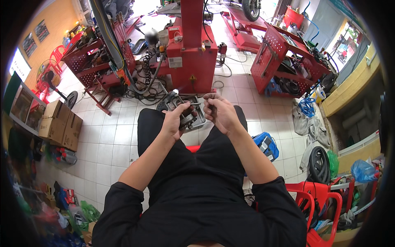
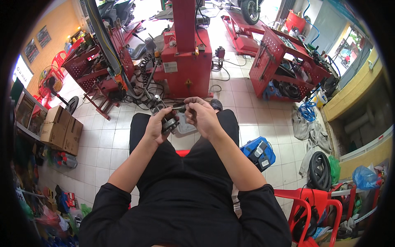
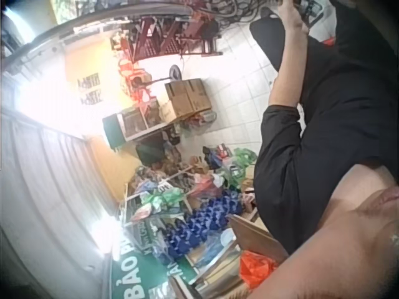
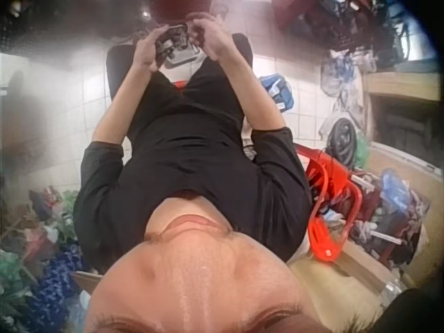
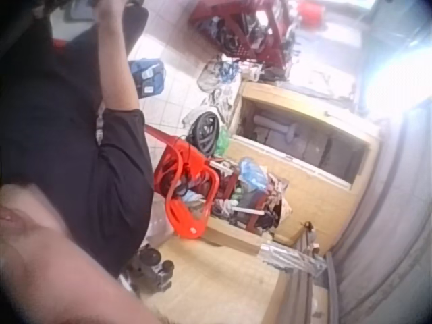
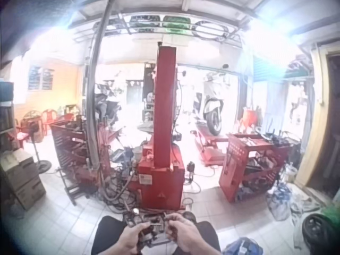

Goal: The person sits on a red stool in a workshop and assembles a mechanical component, likely a brake caliper, using their hands. They insert a small metal pin into the assembly and then place a larger metal part into a rectangular tray on the floor.

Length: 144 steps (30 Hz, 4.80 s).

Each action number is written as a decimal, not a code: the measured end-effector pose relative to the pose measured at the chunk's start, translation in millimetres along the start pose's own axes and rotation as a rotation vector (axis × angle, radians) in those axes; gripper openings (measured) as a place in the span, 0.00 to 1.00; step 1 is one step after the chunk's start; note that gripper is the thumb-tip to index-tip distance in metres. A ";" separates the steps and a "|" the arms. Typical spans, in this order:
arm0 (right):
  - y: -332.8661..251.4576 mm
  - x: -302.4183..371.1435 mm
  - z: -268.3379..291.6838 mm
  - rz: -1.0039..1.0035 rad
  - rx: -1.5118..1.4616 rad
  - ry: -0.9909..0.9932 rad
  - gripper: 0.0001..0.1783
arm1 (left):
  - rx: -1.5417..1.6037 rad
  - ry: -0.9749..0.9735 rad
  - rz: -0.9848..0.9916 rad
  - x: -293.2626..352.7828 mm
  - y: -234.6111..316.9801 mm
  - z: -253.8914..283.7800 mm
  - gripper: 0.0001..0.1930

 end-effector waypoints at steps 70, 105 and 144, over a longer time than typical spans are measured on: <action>-1.6 5.3 10.8 0.518 1.482 -0.051 0.16 | 0.008 0.047 -0.004 -28.8 -35.7 14.8 0.09; 14.9 -5.6 10.5 0.345 1.172 -0.081 0.14 | -0.268 0.044 -0.340 -18.1 -21.6 11.2 0.06; 3.2 -15.4 26.6 0.425 0.991 -0.050 0.12 | -0.139 -0.548 -0.202 -12.3 -14.3 20.2 0.26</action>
Point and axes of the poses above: each hand's wrist, its own x-axis away from the middle knuckle, its own z-axis out of the back of the hand, y = z × x, the point moved 1 cm from there along -x, towards the middle knuckle, and after that the axes turned 8 degrees about -x, right-handed, at the moved point
